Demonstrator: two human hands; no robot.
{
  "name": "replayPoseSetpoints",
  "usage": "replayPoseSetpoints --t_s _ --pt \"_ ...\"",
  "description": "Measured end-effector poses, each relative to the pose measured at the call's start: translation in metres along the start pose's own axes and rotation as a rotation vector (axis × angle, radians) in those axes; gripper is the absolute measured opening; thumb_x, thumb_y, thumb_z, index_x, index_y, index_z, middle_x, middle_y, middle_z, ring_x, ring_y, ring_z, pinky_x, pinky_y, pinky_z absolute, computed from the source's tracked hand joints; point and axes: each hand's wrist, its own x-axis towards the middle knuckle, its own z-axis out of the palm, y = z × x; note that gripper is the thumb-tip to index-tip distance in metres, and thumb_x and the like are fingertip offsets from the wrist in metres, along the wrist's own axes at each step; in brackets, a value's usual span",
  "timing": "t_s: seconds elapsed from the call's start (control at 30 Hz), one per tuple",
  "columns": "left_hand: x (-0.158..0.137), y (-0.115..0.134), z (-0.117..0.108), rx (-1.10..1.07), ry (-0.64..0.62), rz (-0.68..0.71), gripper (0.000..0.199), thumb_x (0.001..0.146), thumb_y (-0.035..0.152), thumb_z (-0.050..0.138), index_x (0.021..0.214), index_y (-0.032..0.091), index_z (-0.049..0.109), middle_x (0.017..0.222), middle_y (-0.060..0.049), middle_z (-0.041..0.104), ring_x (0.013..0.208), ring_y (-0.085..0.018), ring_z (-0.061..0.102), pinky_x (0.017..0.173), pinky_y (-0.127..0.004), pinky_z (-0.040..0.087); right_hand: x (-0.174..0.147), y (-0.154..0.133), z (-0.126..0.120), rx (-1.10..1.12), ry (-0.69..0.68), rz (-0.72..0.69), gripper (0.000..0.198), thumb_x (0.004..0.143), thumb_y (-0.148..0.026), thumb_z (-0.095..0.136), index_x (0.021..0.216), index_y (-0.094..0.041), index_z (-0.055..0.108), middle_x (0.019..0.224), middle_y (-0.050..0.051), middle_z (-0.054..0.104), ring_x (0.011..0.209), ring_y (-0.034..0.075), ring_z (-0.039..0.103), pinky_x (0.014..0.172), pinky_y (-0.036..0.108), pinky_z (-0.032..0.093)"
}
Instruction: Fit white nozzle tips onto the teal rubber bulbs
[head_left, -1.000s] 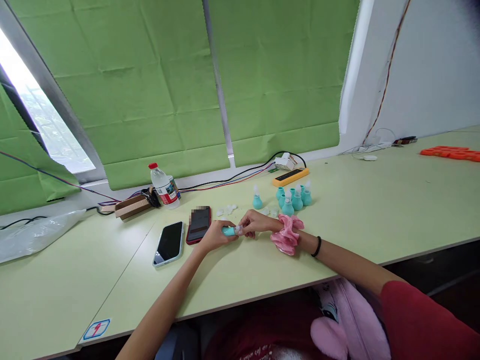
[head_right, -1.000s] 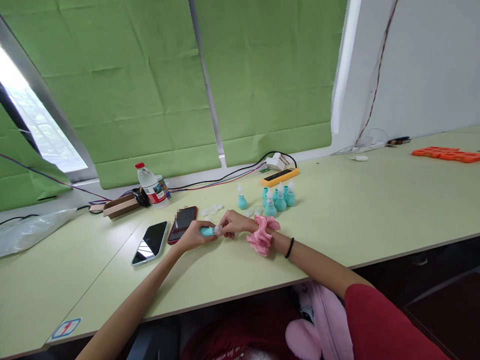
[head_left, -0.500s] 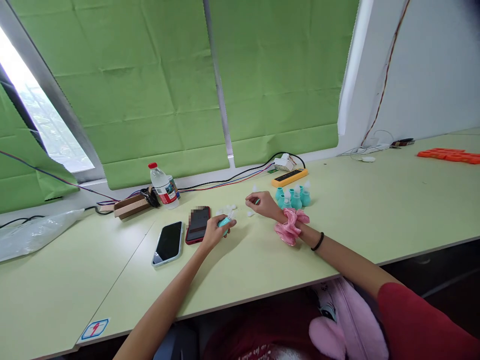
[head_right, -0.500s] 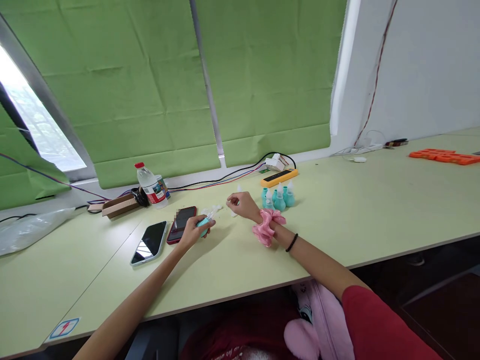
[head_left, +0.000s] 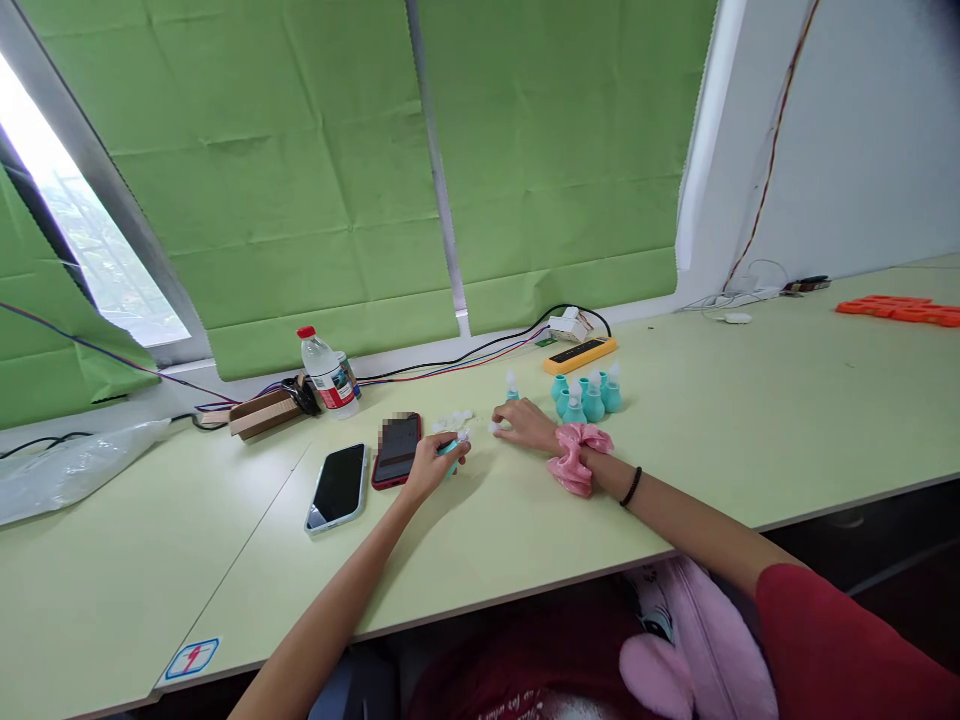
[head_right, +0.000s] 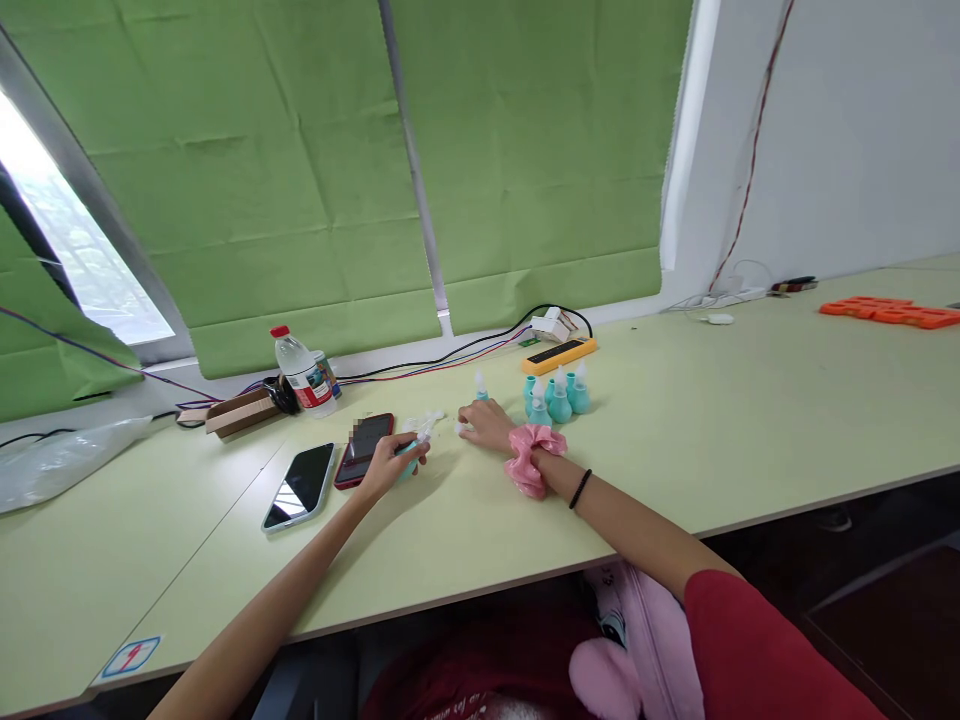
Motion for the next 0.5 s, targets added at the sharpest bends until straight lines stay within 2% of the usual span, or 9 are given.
replayPoseSetpoints --t_s 0.03,0.1,0.17,0.2,0.3,0.5 --pt "0.000 0.000 0.000 0.004 -0.013 -0.014 0.030 0.070 0.039 0.047 0.062 0.012 0.055 0.053 0.000 0.052 0.045 -0.008 0.044 0.046 -0.018 0.036 0.009 -0.004 0.000 0.080 0.006 -0.015 0.016 0.072 -0.026 0.052 0.079 -0.013 0.060 0.071 0.005 0.062 0.066 0.012 0.056 0.062 0.024 0.044" --pt "0.000 0.000 0.001 -0.007 -0.054 -0.048 0.032 0.069 0.041 0.048 0.073 0.011 0.058 0.048 0.002 0.049 0.041 -0.007 0.040 0.044 -0.018 0.033 0.021 -0.008 0.000 0.445 -0.021 -0.048 0.027 0.070 -0.033 0.055 0.085 -0.011 0.060 0.076 0.006 0.062 0.067 0.013 0.057 0.061 0.023 0.045" --pt "-0.001 0.002 0.003 -0.027 -0.101 -0.065 0.038 0.070 0.044 0.047 0.083 0.010 0.058 0.045 0.004 0.045 0.038 -0.006 0.036 0.042 -0.018 0.031 0.026 -0.009 -0.002 0.716 -0.091 -0.065 0.036 0.066 -0.039 0.058 0.085 -0.009 0.062 0.073 0.006 0.063 0.064 0.013 0.056 0.057 0.022 0.045" --pt "-0.002 0.004 0.003 -0.031 -0.121 -0.061 0.041 0.070 0.046 0.046 0.084 0.010 0.059 0.044 0.004 0.045 0.037 -0.006 0.035 0.041 -0.018 0.030 0.025 -0.008 -0.003 0.784 -0.134 -0.066 0.038 0.064 -0.040 0.060 0.085 -0.008 0.063 0.071 0.006 0.063 0.062 0.012 0.055 0.055 0.022 0.044" --pt "-0.004 0.008 0.003 -0.025 -0.172 -0.008 0.042 0.072 0.049 0.043 0.077 0.011 0.060 0.044 0.003 0.044 0.039 -0.006 0.034 0.041 -0.017 0.028 0.021 -0.006 -0.006 0.849 -0.242 -0.057 0.040 0.059 -0.040 0.063 0.084 -0.008 0.065 0.070 0.007 0.063 0.057 0.011 0.053 0.051 0.020 0.042" --pt "-0.007 0.011 0.002 0.039 -0.210 0.055 0.042 0.071 0.048 0.045 0.058 0.011 0.058 0.046 0.001 0.046 0.042 -0.006 0.035 0.043 -0.017 0.029 0.019 -0.010 -0.013 0.838 -0.330 -0.076 0.033 0.057 -0.039 0.064 0.074 -0.010 0.068 0.065 0.004 0.063 0.050 0.008 0.049 0.046 0.019 0.039"
